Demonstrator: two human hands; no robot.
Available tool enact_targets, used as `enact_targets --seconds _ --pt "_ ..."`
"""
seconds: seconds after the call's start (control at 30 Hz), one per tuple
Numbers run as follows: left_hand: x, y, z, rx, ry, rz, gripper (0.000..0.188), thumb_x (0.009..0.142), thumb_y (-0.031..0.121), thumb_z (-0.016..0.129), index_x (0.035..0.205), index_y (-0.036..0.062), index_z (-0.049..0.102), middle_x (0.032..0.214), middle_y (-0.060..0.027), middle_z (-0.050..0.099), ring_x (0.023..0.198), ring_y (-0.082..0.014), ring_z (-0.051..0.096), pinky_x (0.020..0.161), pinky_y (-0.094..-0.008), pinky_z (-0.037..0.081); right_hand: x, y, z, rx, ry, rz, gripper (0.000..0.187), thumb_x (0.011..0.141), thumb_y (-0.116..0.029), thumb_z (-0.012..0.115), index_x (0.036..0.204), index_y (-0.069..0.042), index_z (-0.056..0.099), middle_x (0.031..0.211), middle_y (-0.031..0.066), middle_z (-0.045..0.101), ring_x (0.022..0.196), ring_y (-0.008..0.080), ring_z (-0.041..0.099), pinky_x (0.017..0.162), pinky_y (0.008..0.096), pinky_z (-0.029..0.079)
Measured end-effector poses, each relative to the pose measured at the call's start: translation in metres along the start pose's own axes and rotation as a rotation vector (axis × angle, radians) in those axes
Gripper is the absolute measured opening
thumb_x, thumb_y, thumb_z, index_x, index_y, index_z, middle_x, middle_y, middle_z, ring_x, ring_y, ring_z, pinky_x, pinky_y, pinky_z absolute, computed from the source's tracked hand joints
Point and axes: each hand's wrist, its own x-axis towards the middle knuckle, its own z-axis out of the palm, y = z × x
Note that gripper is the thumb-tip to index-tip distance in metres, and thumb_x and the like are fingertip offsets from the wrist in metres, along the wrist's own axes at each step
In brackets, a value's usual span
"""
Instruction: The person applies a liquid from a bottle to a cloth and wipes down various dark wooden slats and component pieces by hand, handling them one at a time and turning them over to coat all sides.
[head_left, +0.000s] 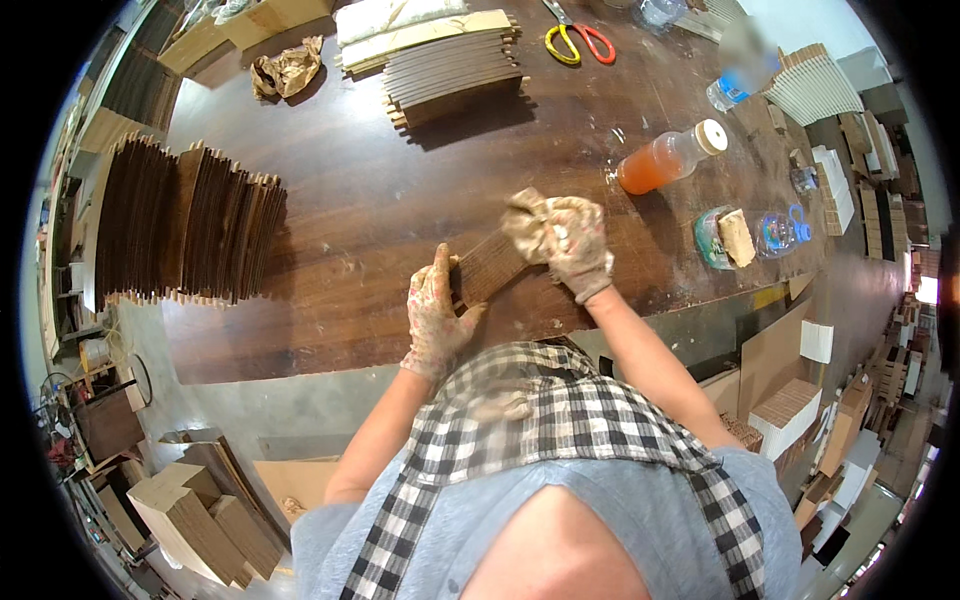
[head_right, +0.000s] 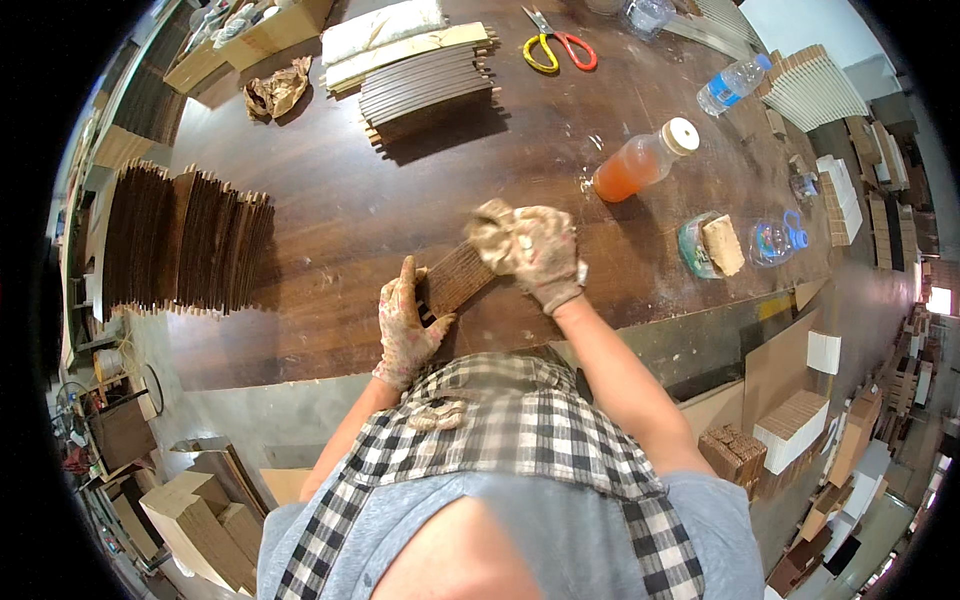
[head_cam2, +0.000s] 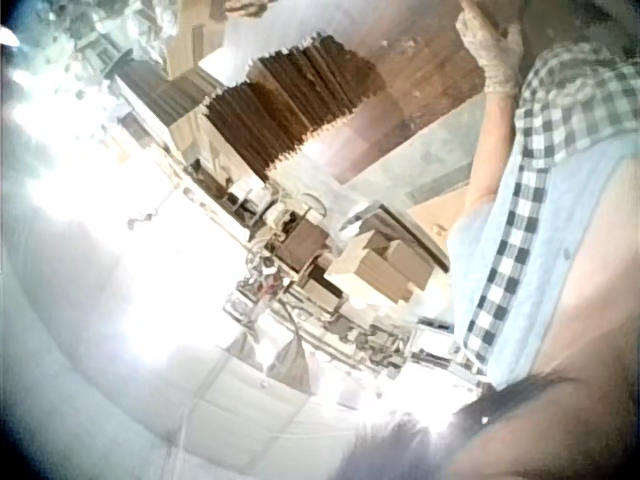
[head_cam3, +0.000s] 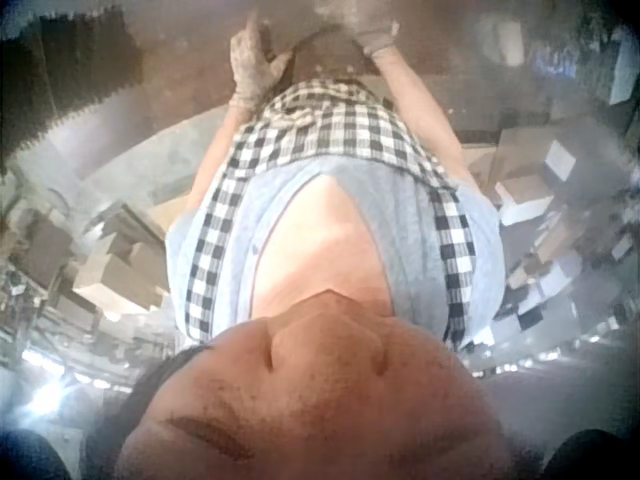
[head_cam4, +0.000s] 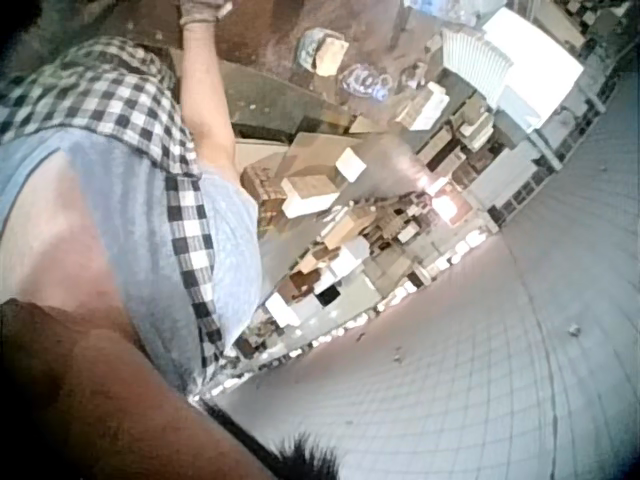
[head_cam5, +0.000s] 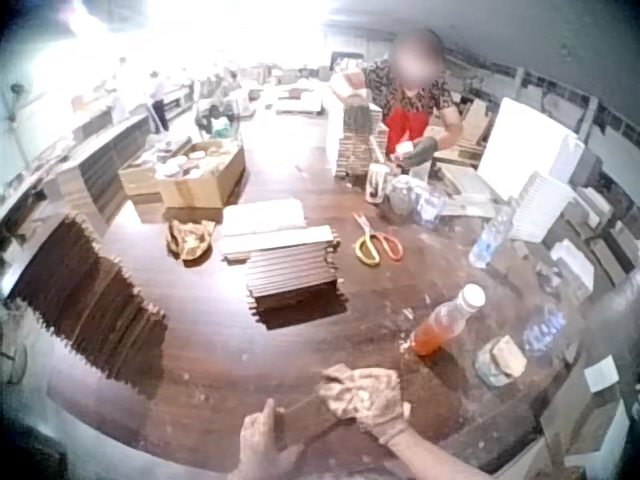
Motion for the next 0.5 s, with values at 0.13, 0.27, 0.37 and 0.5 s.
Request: enact_targets --seconds 0.13,0.27,0.37,0.5 --pt "0.005 -0.009 -0.012 -0.062 -0.078 0.017 0.105 0.063 0.008 0.087 0.154 0.001 0.035 0.129 -0.0126 0.063 0.118 -0.0359 0.055 0.103 -0.0475 0.044 0.024 0.052 -0.029 -0.182 0.042 0.043 0.027 0.083 -0.027 0.076 0.097 -0.008 0.062 0.101 0.0119 0.061 0.101 0.0277 0.057 0.09 0.044 0.045" --pt "0.038 -0.019 -0.047 0.096 -0.314 0.2 0.088 0.065 0.006 0.082 0.147 0.0089 0.051 0.139 -0.0117 0.059 0.125 -0.0365 0.052 0.108 -0.0495 0.041 0.018 0.033 -0.054 0.264 0.101 0.192 0.015 0.081 -0.001 0.071 0.095 -0.004 0.067 0.098 0.009 0.065 0.097 0.0241 0.064 0.091 0.0362 0.05" --pt "0.043 -0.013 -0.058 0.182 -0.228 0.234 0.074 0.071 -0.001 0.074 0.141 0.0158 0.058 0.145 -0.0086 0.056 0.138 -0.0344 0.046 0.118 -0.0491 0.035 0.022 0.005 -0.062 0.43 0.04 0.198 0.016 0.084 0.003 0.068 0.099 -0.002 0.068 0.104 0.009 0.066 0.101 0.0227 0.064 0.092 0.0337 0.051" --pt "0.024 0.014 -0.014 0.106 -0.302 0.393 0.054 0.077 -0.001 0.069 0.129 0.0131 0.066 0.141 -0.0081 0.061 0.136 -0.0285 0.053 0.116 -0.0451 0.042 0.042 -0.016 -0.068 0.698 -0.097 0.237 0.017 0.083 -0.003 0.074 0.099 -0.002 0.068 0.106 0.0102 0.066 0.103 0.0229 0.063 0.093 0.0348 0.051"
